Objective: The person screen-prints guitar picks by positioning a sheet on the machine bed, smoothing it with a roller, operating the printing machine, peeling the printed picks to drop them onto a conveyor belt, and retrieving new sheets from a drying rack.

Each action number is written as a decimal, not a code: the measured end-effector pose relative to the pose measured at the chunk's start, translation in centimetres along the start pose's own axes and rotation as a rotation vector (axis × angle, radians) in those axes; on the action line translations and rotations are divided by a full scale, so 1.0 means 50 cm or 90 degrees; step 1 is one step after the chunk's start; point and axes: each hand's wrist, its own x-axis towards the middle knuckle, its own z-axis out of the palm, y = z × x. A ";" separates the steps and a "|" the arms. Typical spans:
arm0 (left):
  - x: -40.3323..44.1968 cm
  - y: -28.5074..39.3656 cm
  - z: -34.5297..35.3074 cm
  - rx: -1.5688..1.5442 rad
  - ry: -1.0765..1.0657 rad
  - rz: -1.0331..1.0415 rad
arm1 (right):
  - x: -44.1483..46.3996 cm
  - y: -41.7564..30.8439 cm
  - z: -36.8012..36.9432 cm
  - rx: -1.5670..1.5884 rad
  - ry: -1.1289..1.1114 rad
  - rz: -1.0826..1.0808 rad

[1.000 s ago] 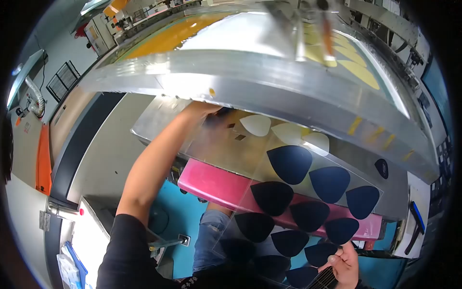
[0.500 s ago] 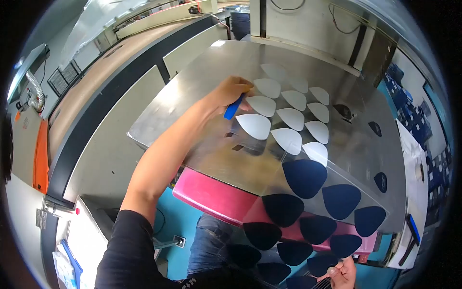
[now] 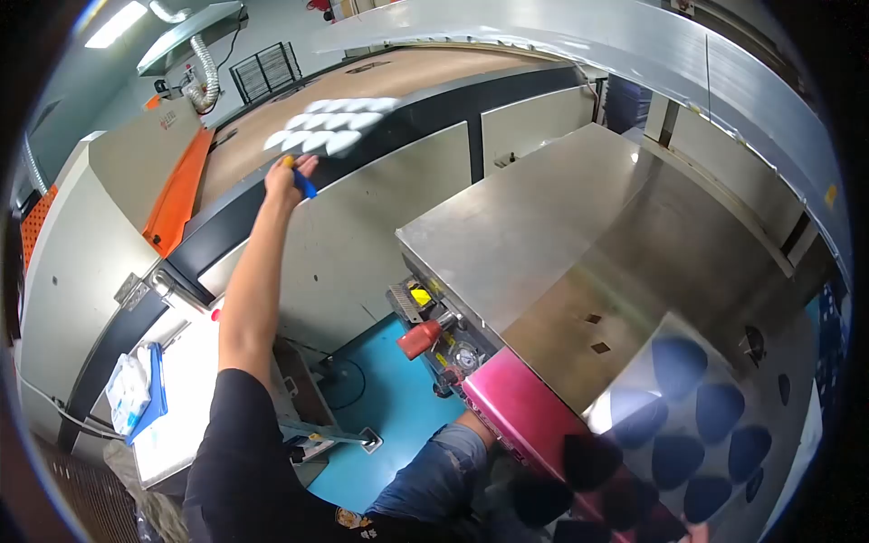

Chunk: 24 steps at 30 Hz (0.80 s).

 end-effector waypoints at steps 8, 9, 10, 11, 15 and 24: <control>-0.364 -0.015 0.016 0.290 -0.308 -0.109 | 0.376 -0.046 -0.098 0.023 -0.005 -0.136; -0.423 -0.024 0.014 0.294 -0.373 -0.125 | 0.387 -0.090 -0.042 0.000 0.082 -0.144; -0.478 -0.024 0.013 0.301 -0.430 -0.133 | 0.418 -0.112 -0.037 0.021 -0.006 -0.143; -0.535 -0.019 0.019 0.350 -0.433 -0.174 | 0.448 -0.123 -0.035 0.044 -0.100 -0.143; -0.677 -0.010 -0.023 0.398 -0.555 -0.346 | 0.491 -0.137 -0.030 -0.003 -0.187 -0.163; -0.846 -0.210 -0.182 0.392 -0.600 -0.698 | 0.453 -0.145 -0.001 -0.062 -0.150 -0.216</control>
